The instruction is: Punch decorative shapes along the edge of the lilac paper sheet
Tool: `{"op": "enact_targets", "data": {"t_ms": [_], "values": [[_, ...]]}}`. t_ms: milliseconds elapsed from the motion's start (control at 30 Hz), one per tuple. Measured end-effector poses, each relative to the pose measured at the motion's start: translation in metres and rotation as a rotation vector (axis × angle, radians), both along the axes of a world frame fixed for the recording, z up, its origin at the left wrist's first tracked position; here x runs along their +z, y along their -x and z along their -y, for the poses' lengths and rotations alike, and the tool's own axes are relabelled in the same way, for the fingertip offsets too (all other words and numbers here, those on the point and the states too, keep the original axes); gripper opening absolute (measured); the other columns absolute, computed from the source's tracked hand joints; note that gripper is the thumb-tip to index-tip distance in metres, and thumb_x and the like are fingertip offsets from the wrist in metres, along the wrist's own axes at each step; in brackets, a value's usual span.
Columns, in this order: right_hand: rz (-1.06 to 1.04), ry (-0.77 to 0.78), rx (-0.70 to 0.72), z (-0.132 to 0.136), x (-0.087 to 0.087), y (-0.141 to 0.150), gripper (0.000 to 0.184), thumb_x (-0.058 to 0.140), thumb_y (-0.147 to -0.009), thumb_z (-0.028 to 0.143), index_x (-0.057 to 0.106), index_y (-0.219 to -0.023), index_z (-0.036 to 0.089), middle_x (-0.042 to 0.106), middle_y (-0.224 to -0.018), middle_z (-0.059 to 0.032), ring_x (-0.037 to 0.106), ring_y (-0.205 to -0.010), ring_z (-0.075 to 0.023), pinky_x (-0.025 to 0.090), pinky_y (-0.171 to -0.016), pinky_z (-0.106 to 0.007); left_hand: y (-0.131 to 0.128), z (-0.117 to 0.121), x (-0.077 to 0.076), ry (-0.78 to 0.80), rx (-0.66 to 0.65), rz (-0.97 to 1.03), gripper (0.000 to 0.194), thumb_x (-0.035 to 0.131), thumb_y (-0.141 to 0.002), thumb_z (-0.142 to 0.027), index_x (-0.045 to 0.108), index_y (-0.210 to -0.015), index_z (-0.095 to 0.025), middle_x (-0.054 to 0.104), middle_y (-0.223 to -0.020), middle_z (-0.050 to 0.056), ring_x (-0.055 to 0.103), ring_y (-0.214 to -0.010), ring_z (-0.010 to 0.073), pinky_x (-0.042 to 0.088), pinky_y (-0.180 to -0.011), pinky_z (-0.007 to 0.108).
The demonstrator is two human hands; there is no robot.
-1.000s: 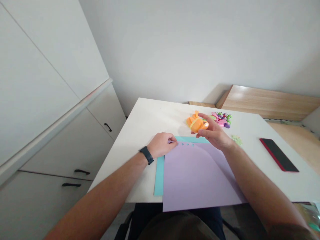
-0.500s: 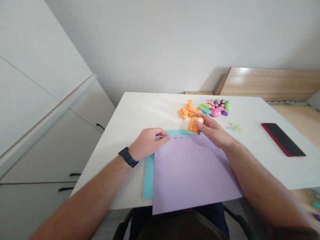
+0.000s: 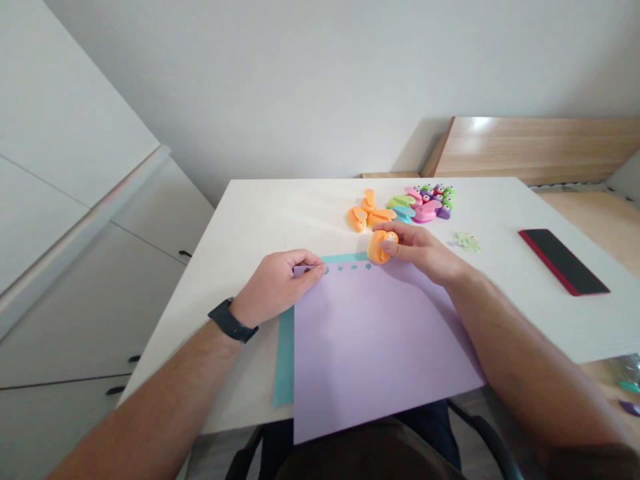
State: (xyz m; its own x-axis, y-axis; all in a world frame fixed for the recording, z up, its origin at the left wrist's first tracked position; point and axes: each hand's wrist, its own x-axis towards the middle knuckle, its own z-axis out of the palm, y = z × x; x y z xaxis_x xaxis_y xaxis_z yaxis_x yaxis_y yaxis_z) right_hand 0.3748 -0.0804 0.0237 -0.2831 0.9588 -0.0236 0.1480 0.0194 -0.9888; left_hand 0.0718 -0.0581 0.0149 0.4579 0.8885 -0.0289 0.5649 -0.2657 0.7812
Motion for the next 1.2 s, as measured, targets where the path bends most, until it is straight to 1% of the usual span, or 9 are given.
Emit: {"op": "enact_targets", "data": {"t_ms": [133,233,433,567,800,967,1200], "values": [[0.078,0.001,0.014,-0.001,0.0,-0.002,0.038,0.07,-0.091,0.047,0.068,-0.118,0.02,0.07,-0.104,-0.0054,0.065,-0.095,-0.0234,0.051,-0.086,-0.038,-0.001,0.0,0.0,0.002,-0.001,0.005,0.029,0.066,-0.09,-0.05,0.077,-0.096,-0.024,0.079,-0.094,-0.001,0.07,-0.082,0.0179,0.051,-0.074,0.029],[0.13,0.017,0.019,0.0,0.003,-0.003,0.035,0.071,-0.09,0.044,0.069,-0.116,0.02,0.07,-0.105,-0.0054,0.066,-0.096,-0.0232,0.051,-0.086,-0.038,-0.001,0.001,0.001,-0.004,0.001,0.008,0.029,0.066,-0.09,-0.05,0.077,-0.095,-0.024,0.079,-0.094,-0.001,0.071,-0.083,0.0176,0.051,-0.075,0.028],[0.093,0.088,0.12,0.003,0.013,-0.005,0.033,0.072,-0.09,0.041,0.067,-0.113,0.018,0.074,-0.099,-0.0067,0.068,-0.089,-0.0223,0.052,-0.081,-0.037,-0.001,0.001,0.002,-0.031,0.0,0.003,0.028,0.065,-0.09,-0.049,0.078,-0.094,-0.024,0.079,-0.095,-0.001,0.07,-0.084,0.0181,0.051,-0.077,0.029],[0.091,0.111,0.171,0.004,0.013,-0.008,0.036,0.074,-0.089,0.04,0.066,-0.116,0.018,0.075,-0.103,-0.0076,0.069,-0.092,-0.0224,0.052,-0.081,-0.036,0.0,0.001,0.002,-0.011,0.012,0.006,0.031,0.064,-0.09,-0.051,0.078,-0.095,-0.024,0.079,-0.094,0.0,0.07,-0.082,0.0187,0.051,-0.074,0.03],[0.172,0.127,0.186,0.003,0.012,-0.011,0.037,0.073,-0.089,0.042,0.066,-0.116,0.018,0.075,-0.106,-0.0081,0.068,-0.094,-0.0224,0.053,-0.083,-0.036,0.0,0.001,0.001,0.014,0.014,0.026,0.031,0.065,-0.089,-0.052,0.077,-0.095,-0.024,0.079,-0.095,-0.001,0.07,-0.082,0.0176,0.051,-0.074,0.028],[0.183,0.133,0.195,0.002,0.012,-0.011,0.038,0.073,-0.088,0.043,0.066,-0.115,0.017,0.074,-0.105,-0.0078,0.067,-0.093,-0.0217,0.053,-0.083,-0.036,0.0,0.001,0.001,0.02,0.003,0.051,0.031,0.065,-0.089,-0.051,0.077,-0.095,-0.023,0.079,-0.093,0.0,0.07,-0.08,0.0174,0.051,-0.072,0.028],[0.156,0.125,0.201,0.003,0.013,-0.011,0.037,0.072,-0.09,0.045,0.066,-0.113,0.016,0.074,-0.105,-0.0085,0.067,-0.093,-0.0212,0.053,-0.082,-0.036,-0.001,0.003,0.005,0.017,-0.003,0.063,0.035,0.064,-0.089,-0.053,0.078,-0.094,-0.021,0.079,-0.092,0.002,0.069,-0.078,0.0178,0.053,-0.071,0.027]]}}
